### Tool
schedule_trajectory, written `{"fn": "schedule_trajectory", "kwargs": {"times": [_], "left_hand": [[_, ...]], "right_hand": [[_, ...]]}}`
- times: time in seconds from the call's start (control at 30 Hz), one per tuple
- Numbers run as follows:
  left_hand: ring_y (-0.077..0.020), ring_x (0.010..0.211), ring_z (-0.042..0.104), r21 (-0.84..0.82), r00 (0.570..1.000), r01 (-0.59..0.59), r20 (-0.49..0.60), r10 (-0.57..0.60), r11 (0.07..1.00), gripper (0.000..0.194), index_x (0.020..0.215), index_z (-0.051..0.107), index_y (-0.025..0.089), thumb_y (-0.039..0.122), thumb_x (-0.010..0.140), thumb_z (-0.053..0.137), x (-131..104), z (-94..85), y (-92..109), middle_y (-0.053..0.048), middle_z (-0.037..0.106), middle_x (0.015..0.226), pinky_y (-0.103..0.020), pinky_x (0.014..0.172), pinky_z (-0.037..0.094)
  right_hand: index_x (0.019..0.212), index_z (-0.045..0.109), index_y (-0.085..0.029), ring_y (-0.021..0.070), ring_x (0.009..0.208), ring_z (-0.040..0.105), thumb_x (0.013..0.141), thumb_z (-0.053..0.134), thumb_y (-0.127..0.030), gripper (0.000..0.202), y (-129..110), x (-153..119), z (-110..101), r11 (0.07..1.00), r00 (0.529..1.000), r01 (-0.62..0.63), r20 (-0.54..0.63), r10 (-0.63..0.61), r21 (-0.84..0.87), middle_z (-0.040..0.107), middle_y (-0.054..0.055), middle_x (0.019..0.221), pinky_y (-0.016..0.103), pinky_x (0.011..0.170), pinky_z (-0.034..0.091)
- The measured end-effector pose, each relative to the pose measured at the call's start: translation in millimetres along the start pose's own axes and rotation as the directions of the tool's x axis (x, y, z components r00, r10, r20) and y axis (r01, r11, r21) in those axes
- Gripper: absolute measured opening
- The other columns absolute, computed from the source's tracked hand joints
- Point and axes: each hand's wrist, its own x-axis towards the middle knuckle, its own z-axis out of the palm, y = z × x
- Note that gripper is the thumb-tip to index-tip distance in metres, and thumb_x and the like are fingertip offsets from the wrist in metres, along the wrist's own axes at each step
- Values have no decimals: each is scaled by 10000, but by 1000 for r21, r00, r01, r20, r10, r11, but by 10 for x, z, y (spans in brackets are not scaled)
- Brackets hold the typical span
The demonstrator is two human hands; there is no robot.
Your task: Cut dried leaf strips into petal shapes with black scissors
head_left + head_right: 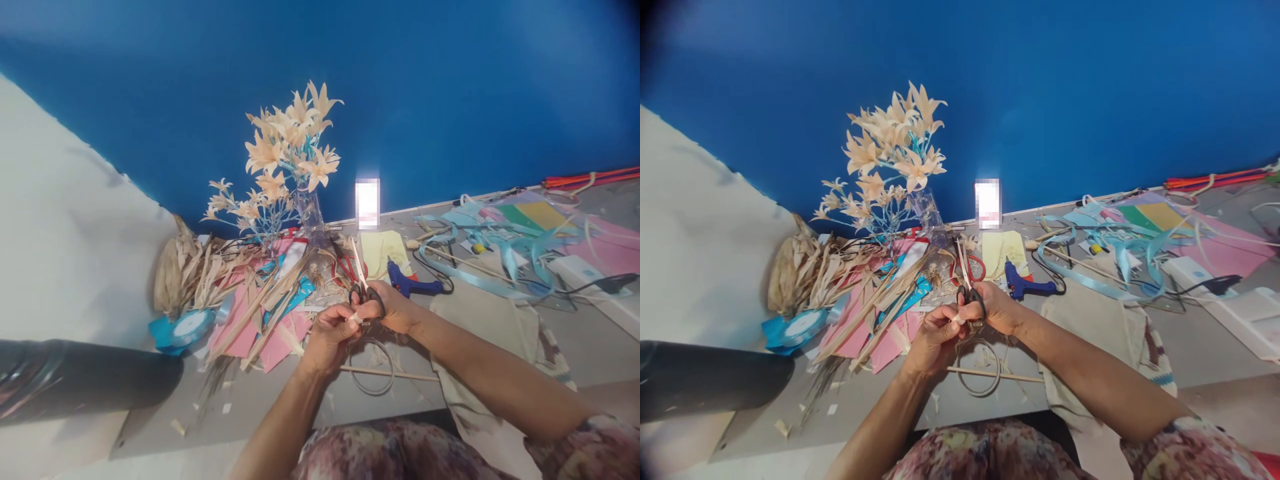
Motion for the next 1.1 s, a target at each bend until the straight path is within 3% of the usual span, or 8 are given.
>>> {"fn": "schedule_trajectory", "kwargs": {"times": [0.13,0.23,0.37,0.47,0.7,0.87,0.97,1.1], "left_hand": [[-114,570,511,-19,999,9,32,-9,1000,277,670,643,159,345,642,846,10,-6,5,4,594,594,-267,603,376],[-110,555,505,-45,999,46,-18,-47,998,267,671,625,160,330,656,829,18,-11,27,9,584,587,-262,598,377],[-96,551,508,-4,993,44,-107,-44,999,237,663,624,154,282,653,823,12,-12,33,15,589,590,-233,586,362],[-97,556,505,6,995,40,-91,-39,999,251,656,629,153,298,640,833,2,-9,13,17,580,577,-237,597,367],[-100,563,509,-82,997,2,-75,-8,997,236,682,612,161,299,685,802,28,-19,16,14,596,583,-245,621,396],[-88,553,506,-31,989,18,-143,-22,999,210,670,626,150,251,668,810,26,-8,19,18,592,579,-221,595,367],[-93,556,506,-72,995,32,-88,-39,997,226,659,636,145,268,654,826,12,5,-5,12,587,573,-234,610,373],[-103,572,503,-173,999,38,6,-38,984,246,674,637,147,307,671,823,12,5,-10,2,589,589,-254,631,388]], "right_hand": [[678,573,-156,71,480,324,618,792,-368,311,-19,25,-60,1000,999,-1,40,0,23,423,-66,537,215,469,252],[762,598,-158,80,501,342,629,787,-508,419,-40,21,-67,999,999,37,31,-37,19,492,-38,606,223,476,245],[788,641,-163,93,548,394,609,825,-390,343,-47,-7,-25,992,999,42,-17,-44,-123,547,-33,644,217,494,259],[721,623,-169,90,531,383,624,798,-291,235,-24,-14,-9,988,1000,12,-17,-15,-155,503,-52,583,215,490,253],[821,609,-159,90,530,366,625,780,-523,447,20,12,-55,997,997,64,41,-62,-48,487,-42,610,222,497,258],[845,628,-175,93,552,412,604,822,-333,347,-10,-16,0,982,995,11,-94,-29,-187,534,-49,638,211,503,289],[784,624,-170,89,543,409,593,805,-263,279,-21,-24,3,984,998,-14,-65,3,-175,518,-53,620,208,497,278],[753,587,-163,79,507,353,608,789,-372,325,-34,-7,-58,999,999,-9,38,10,-37,459,-56,589,221,489,263]]}}
